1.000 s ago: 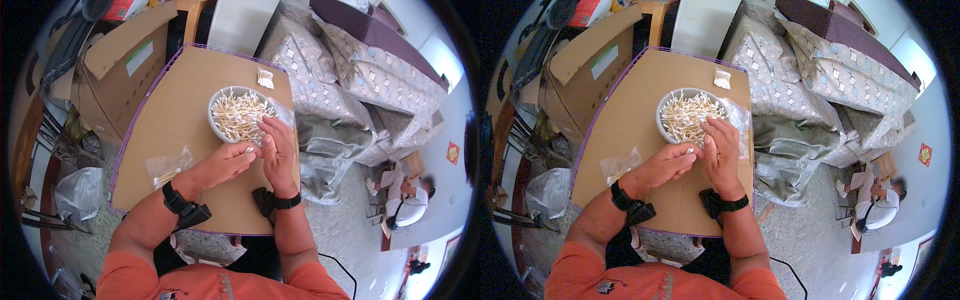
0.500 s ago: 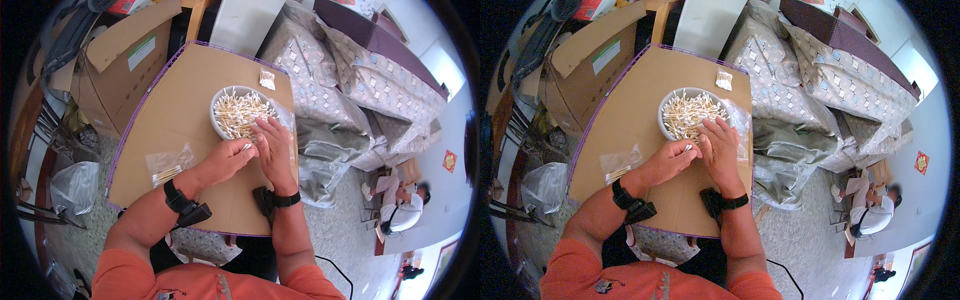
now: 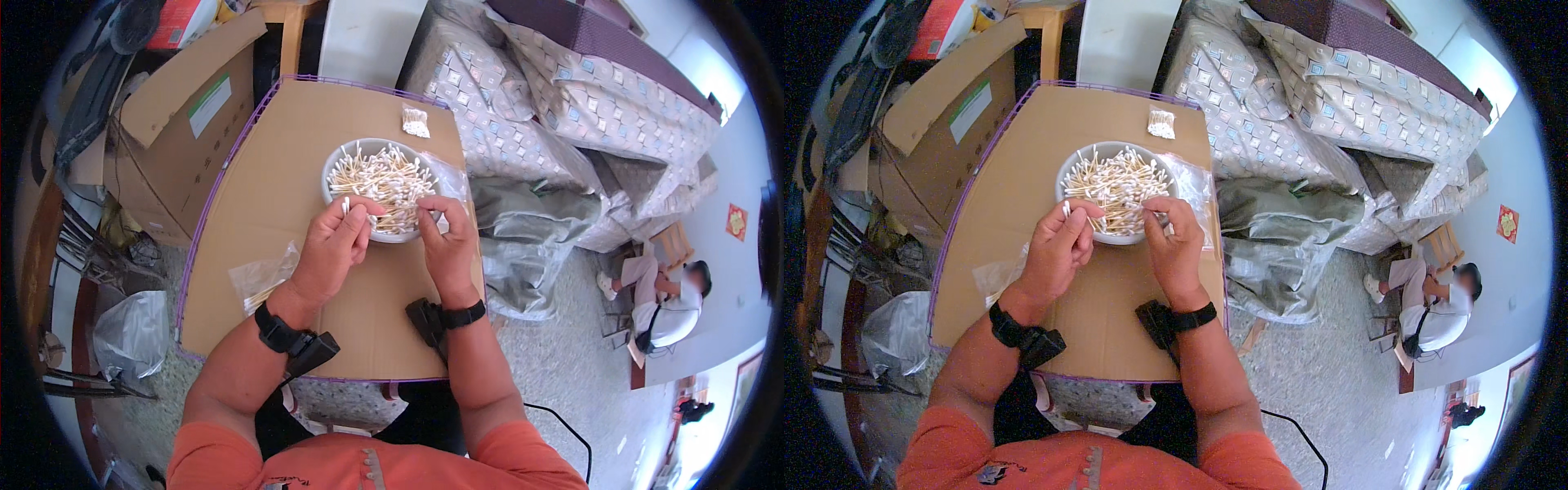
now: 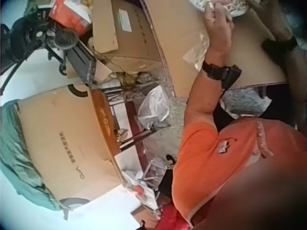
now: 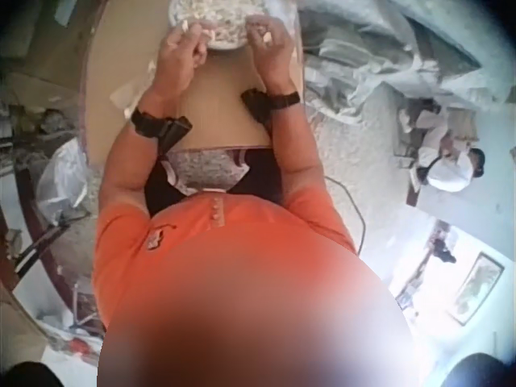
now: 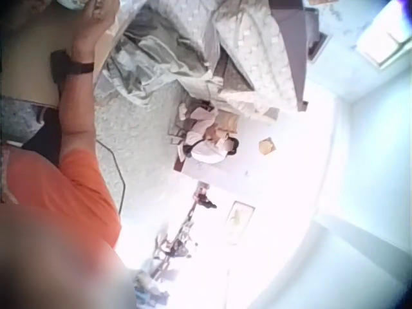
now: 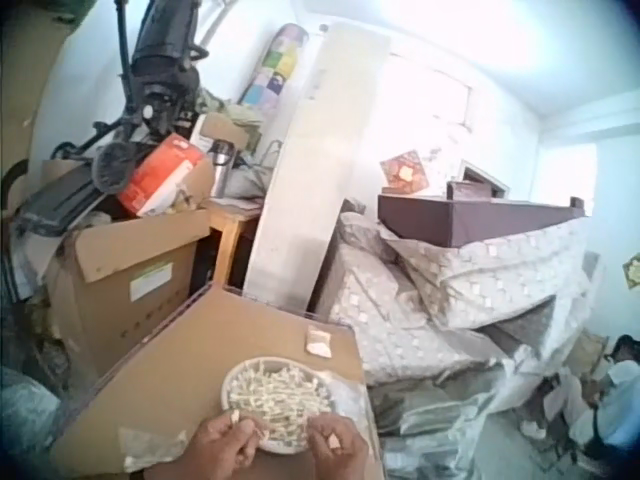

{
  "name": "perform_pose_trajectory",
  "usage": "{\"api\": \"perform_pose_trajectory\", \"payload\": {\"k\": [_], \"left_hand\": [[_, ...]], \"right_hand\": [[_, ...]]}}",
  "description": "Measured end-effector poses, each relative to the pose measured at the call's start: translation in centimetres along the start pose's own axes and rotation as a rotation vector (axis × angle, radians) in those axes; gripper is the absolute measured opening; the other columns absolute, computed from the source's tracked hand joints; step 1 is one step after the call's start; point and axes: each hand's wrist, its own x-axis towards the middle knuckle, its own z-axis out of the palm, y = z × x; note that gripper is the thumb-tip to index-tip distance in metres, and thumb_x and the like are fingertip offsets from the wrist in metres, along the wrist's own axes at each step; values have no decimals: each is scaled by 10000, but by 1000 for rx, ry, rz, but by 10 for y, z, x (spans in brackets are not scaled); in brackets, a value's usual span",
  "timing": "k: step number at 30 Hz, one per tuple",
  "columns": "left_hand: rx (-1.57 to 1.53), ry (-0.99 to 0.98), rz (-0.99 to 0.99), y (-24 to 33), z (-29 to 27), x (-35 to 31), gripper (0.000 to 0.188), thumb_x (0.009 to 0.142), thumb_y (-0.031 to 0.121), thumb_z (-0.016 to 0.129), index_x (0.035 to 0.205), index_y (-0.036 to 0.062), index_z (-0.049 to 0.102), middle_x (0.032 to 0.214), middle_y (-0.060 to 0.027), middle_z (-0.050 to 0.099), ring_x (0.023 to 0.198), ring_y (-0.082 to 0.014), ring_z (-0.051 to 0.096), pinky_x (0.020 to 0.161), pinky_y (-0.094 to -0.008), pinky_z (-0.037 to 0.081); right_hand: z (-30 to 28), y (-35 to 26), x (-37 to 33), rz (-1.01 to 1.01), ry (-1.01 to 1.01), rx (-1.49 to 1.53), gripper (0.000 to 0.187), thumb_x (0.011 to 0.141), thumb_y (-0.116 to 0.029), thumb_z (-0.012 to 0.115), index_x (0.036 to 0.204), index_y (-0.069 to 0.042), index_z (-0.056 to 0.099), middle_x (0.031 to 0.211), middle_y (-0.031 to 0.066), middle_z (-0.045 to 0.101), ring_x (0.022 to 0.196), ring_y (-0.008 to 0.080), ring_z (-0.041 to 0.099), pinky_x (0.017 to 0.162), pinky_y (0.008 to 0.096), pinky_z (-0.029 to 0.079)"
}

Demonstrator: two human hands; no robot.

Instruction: Sorting cotton swabs from a bowl and placing them into small plastic bags.

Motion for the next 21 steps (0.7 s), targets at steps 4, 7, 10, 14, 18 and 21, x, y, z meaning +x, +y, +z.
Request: {"api": "perform_pose_trajectory", "payload": {"k": [4, 7, 10, 14, 18, 21], "left_hand": [[16, -4, -5, 1, 1, 0, 248, 1049, 243, 423, 1081, 63, 591, 643, 53, 408, 500, -24, 305, 446, -184, 284], [12, 13, -20, 0, 0, 0, 253, 1050, 251, 422, 1082, 63, 589, 639, 54, 401, 507, -19, 308, 450, -184, 283], [-9, 20, 21, -2, -2, 1, 226, 1037, 220, 452, 1080, 59, 605, 707, 49, 469, 540, -7, 317, 462, -168, 282], [87, 91, 55, -2, 3, 4, 183, 992, 164, 549, 1142, 67, 585, 791, 25, 570, 530, -5, 362, 449, -166, 286], [166, 75, 85, -5, 0, 5, 206, 945, 125, 616, 1143, 68, 595, 918, -23, 667, 552, 6, 412, 448, -160, 300], [138, 69, 68, -5, 1, 4, 175, 941, 113, 619, 1109, 63, 612, 905, -27, 676, 549, 6, 413, 450, -161, 303]], "right_hand": [[-1, -3, -1, 79, 45, 6, 105, 839, 23, 666, 923, -30, 633, 897, 73, 639, 842, 174, 614, 759, 279, 485], [-1, 3, 1, 52, 122, 39, 89, 863, 12, 656, 933, -25, 613, 888, 54, 625, 817, 146, 600, 745, 264, 480], [-3, -3, -1, 134, 188, 287, 88, 899, 0, 635, 971, -27, 593, 903, 34, 624, 808, 120, 598, 741, 244, 482], [-1, -9, -3, 250, 146, 626, 94, 940, -10, 601, 1027, -34, 573, 923, 19, 623, 821, 91, 609, 752, 224, 496], [2, -15, -7, 286, 120, 718, 95, 935, -4, 607, 1021, -31, 577, 925, 25, 629, 833, 101, 624, 760, 241, 509], [3, -17, -8, 286, 80, 723, 104, 932, -3, 611, 1027, -30, 578, 922, 25, 632, 837, 101, 625, 762, 240, 509]]}}
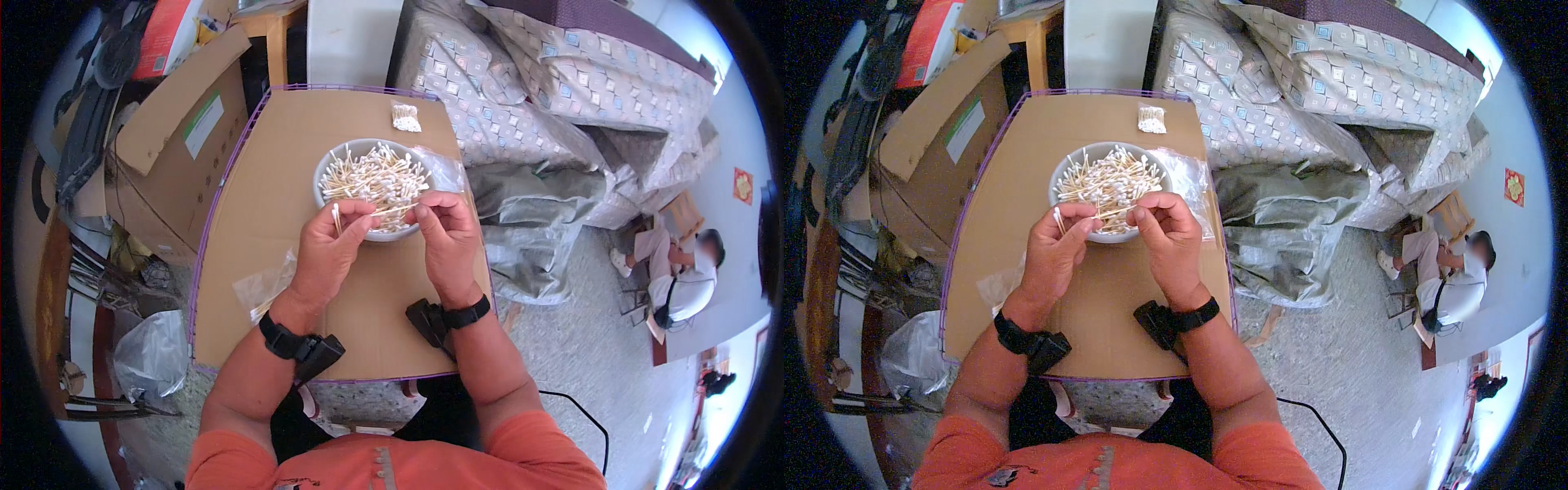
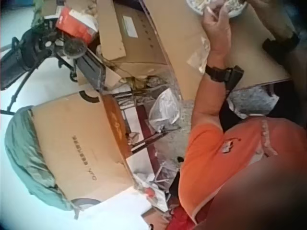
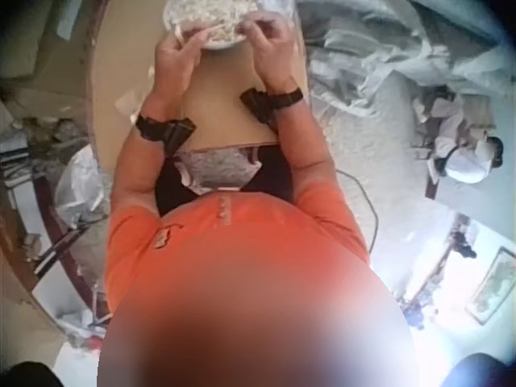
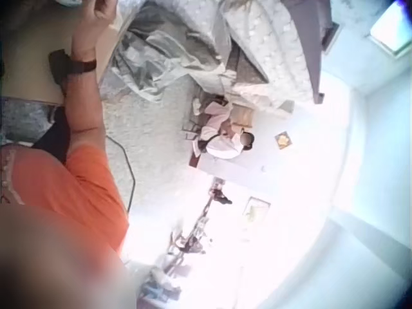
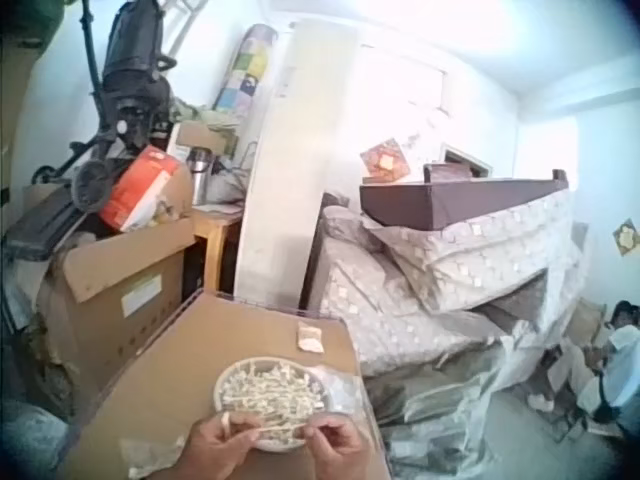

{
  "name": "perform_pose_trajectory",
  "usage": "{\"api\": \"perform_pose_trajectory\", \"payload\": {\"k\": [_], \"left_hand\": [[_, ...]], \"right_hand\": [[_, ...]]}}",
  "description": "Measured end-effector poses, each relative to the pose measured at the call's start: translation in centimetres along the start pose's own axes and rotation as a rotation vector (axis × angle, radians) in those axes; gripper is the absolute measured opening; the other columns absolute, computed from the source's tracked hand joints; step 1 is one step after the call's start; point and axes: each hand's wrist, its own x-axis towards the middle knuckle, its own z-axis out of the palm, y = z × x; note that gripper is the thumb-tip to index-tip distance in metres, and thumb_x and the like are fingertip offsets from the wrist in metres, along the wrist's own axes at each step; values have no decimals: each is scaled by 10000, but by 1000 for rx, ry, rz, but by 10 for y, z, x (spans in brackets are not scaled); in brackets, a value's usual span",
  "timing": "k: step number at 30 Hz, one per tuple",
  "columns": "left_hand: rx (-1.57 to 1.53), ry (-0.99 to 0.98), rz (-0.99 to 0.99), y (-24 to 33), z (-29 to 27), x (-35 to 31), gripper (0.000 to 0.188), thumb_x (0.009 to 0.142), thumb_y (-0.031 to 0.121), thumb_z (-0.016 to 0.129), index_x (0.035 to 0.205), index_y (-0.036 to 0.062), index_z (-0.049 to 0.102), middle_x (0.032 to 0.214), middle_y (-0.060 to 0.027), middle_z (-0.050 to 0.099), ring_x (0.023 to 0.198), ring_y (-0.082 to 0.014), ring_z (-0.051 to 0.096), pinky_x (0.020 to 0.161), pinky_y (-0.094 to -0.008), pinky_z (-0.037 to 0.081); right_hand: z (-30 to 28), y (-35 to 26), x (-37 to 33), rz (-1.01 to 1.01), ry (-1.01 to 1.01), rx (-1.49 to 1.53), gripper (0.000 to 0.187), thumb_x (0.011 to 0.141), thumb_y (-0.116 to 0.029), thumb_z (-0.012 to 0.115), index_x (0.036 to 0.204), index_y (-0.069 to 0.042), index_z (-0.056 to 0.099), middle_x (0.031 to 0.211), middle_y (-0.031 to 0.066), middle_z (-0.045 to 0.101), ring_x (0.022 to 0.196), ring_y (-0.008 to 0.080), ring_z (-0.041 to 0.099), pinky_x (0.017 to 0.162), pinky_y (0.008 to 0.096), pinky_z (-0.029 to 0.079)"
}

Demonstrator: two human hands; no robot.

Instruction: Sorting cotton swabs from a bowl and placing them into small plastic bags.

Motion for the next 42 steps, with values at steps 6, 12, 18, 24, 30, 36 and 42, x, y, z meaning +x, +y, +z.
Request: {"api": "perform_pose_trajectory", "payload": {"k": [6, 12, 18, 24, 30, 36, 42], "left_hand": [[64, -46, 51, -1, -1, 1, 127, 942, 99, 615, 1061, 57, 629, 877, -14, 679, 550, 3, 420, 456, -166, 310], [121, -33, 69, 0, 2, -2, 122, 945, 102, 615, 1059, 60, 630, 871, -13, 683, 552, 1, 425, 464, -166, 325], [113, -13, 67, 0, 3, -3, 115, 947, 103, 615, 1054, 62, 630, 874, -18, 687, 552, -1, 428, 463, -166, 327], [97, 33, 74, 5, 5, -2, 138, 960, 107, 594, 1084, 49, 608, 852, -2, 655, 543, -5, 401, 457, -172, 310], [-116, 11, 44, 5, -4, 1, 130, 966, 110, 593, 1079, 47, 613, 829, 19, 620, 537, 7, 378, 448, -178, 282], [-52, -90, -18, 4, -4, -3, 145, 984, 183, 581, 1048, 62, 632, 785, 36, 590, 546, 2, 387, 463, -166, 301], [61, -125, -96, 12, 2, -4, 161, 1009, 220, 533, 995, 80, 612, 716, 38, 551, 553, -14, 393, 479, -173, 319]], "right_hand": [[1, -2, -1, 40, -25, 35, 117, 928, -3, 617, 1039, -24, 586, 917, 18, 633, 830, 95, 619, 753, 234, 508], [1, -2, -3, 55, -111, 22, 116, 927, -8, 622, 1040, -24, 600, 919, 10, 634, 825, 76, 608, 740, 222, 506], [4, -4, -3, 87, -107, 21, 111, 922, -11, 631, 1028, -26, 603, 914, 3, 635, 821, 69, 604, 742, 219, 505], [0, 2, -4, 74, -136, -18, 84, 909, -19, 651, 977, -47, 610, 908, -15, 631, 808, 57, 592, 714, 213, 493], [7, -5, -3, -78, -230, -436, 95, 843, -14, 696, 900, -42, 626, 853, 41, 640, 765, 116, 607, 670, 257, 487], [7, -9, 0, -263, -337, -525, 99, 823, -32, 709, 880, -32, 628, 835, 86, 643, 759, 203, 621, 679, 284, 488], [2, -3, -4, -86, -195, -368, 79, 879, -70, 669, 943, -33, 638, 848, 62, 619, 780, 163, 606, 691, 282, 486]]}}
